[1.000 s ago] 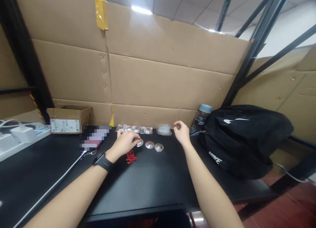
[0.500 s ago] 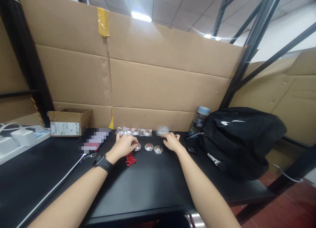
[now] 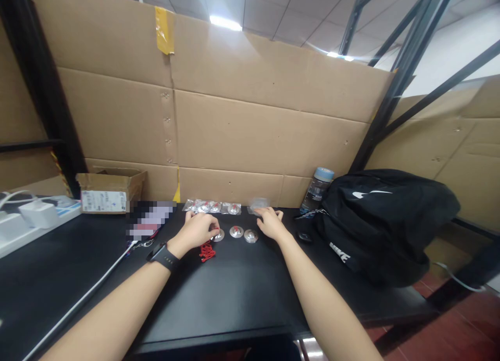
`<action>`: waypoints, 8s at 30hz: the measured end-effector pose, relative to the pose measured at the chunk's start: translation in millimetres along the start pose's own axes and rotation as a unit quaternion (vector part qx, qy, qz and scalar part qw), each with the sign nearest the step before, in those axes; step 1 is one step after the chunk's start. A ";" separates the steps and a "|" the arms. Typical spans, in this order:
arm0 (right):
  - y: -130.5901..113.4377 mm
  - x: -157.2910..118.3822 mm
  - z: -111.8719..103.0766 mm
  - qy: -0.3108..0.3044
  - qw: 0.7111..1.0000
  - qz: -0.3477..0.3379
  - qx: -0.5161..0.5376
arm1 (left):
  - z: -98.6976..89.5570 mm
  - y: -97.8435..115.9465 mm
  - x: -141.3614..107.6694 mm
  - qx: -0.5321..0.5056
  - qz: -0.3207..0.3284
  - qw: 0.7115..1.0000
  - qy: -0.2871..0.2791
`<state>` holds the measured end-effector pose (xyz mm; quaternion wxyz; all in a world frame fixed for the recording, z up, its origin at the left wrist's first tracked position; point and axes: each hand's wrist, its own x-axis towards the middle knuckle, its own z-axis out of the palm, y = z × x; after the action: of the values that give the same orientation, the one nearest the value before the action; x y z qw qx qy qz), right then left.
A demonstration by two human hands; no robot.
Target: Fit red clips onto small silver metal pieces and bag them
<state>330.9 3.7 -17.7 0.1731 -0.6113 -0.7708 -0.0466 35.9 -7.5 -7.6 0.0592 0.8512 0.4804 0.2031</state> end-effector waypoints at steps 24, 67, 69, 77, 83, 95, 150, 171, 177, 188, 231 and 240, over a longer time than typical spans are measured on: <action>-71.9 -19.1 -11.9 -0.037 0.985 -0.169 -0.013 | -17.4 3.6 -6.0 0.064 -0.002 0.997 0.042; -80.1 -22.5 -19.3 -0.095 0.976 -0.173 0.095 | -16.6 0.9 -4.7 0.083 -0.024 0.994 0.071; -83.5 -23.5 -20.0 -0.096 0.974 -0.175 0.104 | -16.6 0.9 -4.7 0.072 -0.023 0.995 0.066; -83.6 -20.9 -23.1 -0.106 0.980 -0.163 0.031 | -17.0 3.2 -3.7 0.046 -0.008 0.997 0.062; -77.6 -22.3 -21.9 -0.104 0.978 -0.177 0.029 | -21.3 9.5 -3.6 0.029 0.026 0.996 0.078; -69.7 -10.8 -45.0 0.237 0.929 -0.063 0.277 | -27.7 13.4 -1.4 -0.039 -0.005 0.994 0.106; -78.2 -13.3 -16.2 0.029 0.859 -0.013 0.511 | 14.3 14.3 5.8 -0.186 0.055 0.980 0.055; -81.1 -18.6 -16.0 -0.039 0.975 -0.107 0.190 | 3.3 1.3 -10.4 0.029 -0.005 0.987 -0.155; -86.3 -23.9 -20.0 -0.051 0.983 -0.078 0.160 | -5.5 -6.3 -12.0 -0.008 0.013 0.988 -0.155; -90.7 -15.9 -5.9 -0.025 0.985 -0.090 0.143 | -15.3 -1.5 -14.4 -0.041 0.039 0.982 -0.181; -70.1 15.9 10.6 0.016 0.952 -0.143 0.271 | -25.7 2.1 -9.1 -0.027 0.113 0.989 -0.089; -54.7 0.0 6.3 0.012 0.961 -0.173 0.216 | 5.7 -11.0 4.4 0.000 0.063 0.997 0.044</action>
<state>277.2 -8.1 -16.0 0.2995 -0.4164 -0.8543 0.0840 31.5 2.6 -14.8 0.0254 0.8702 0.4275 0.2434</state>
